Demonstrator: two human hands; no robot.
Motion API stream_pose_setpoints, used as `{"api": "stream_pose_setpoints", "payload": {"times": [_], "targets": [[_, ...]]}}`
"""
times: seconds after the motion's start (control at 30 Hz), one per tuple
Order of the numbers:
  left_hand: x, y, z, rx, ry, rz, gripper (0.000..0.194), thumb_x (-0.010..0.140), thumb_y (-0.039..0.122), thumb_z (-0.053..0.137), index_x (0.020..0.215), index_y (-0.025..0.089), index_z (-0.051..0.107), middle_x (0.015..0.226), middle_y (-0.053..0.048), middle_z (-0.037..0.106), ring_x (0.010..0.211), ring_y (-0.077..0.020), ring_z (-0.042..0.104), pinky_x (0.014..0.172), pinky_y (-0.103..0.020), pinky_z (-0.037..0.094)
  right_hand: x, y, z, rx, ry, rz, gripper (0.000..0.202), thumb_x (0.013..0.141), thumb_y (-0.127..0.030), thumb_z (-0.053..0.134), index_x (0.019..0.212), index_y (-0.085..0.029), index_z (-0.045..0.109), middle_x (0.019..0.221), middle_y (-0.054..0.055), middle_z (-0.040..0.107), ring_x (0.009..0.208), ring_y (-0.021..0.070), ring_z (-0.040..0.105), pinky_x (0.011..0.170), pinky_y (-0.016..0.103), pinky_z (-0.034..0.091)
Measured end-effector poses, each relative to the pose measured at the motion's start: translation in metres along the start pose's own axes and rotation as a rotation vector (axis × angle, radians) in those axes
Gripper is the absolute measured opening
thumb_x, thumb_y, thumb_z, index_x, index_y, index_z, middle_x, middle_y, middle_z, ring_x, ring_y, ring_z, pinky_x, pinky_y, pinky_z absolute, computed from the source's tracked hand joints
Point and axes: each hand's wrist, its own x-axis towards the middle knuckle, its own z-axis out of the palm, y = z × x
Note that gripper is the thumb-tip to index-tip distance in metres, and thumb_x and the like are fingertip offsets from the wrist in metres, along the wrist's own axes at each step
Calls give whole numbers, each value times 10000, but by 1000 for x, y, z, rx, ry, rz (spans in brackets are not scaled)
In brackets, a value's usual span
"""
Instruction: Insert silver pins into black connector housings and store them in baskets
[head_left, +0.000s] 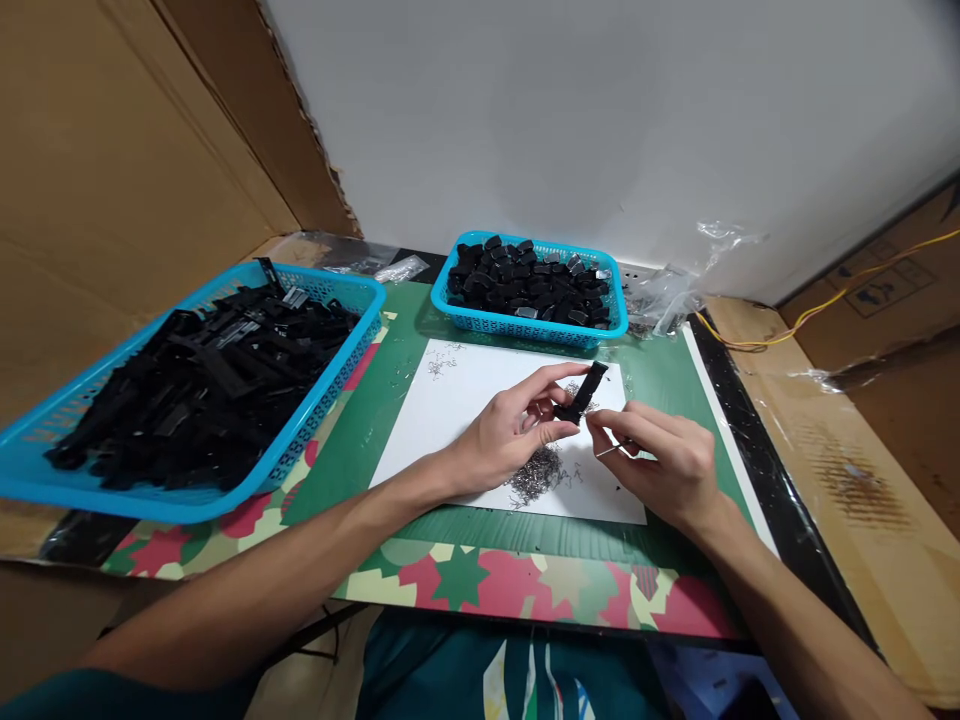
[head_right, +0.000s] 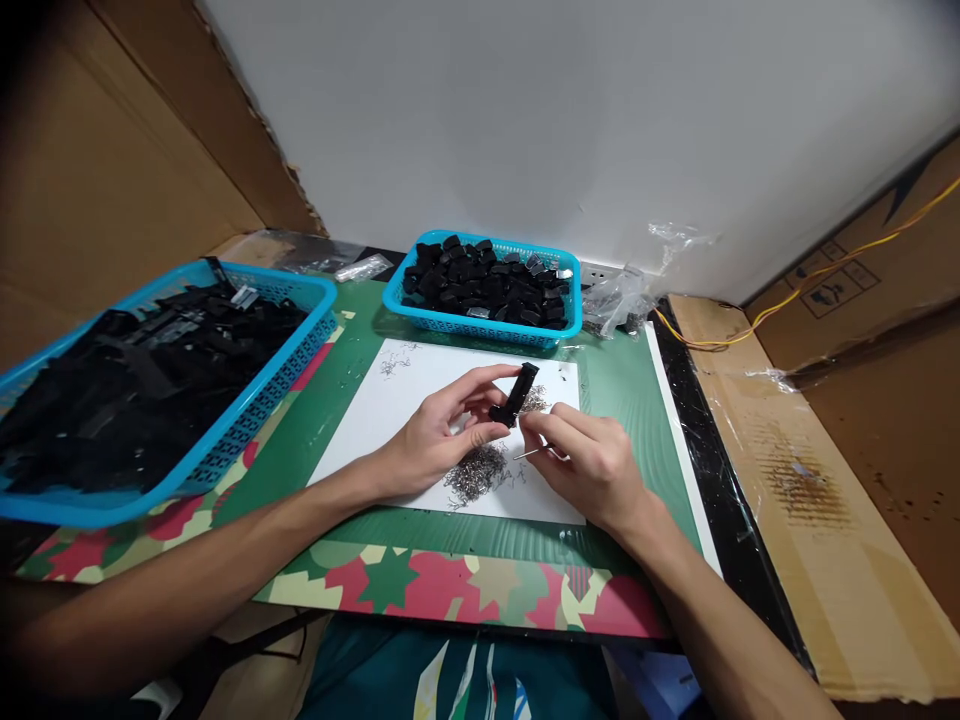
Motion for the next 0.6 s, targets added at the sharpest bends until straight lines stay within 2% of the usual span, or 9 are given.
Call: {"api": "stream_pose_setpoints", "payload": {"times": [0.37,0.6], "targets": [[1,2,-2,77,2,-11,531,969,310,687,1472,268,523,1034,-44,585,963,-177,562,838,-288,491,-3,3,-1,-33,-94,-23,195,970,-106,583,919,-215,736,633,-18,596,522,106,499,498,260,380],[-1,5,-1,118,-25,3,494,983,282,666,1460,268,538,1118,-59,628,979,-174,574,824,-278,477,-3,0,0,13,-75,-24,173,984,-123,581,951,-199,733,641,-13,632,513,102,522,486,249,377]]}}
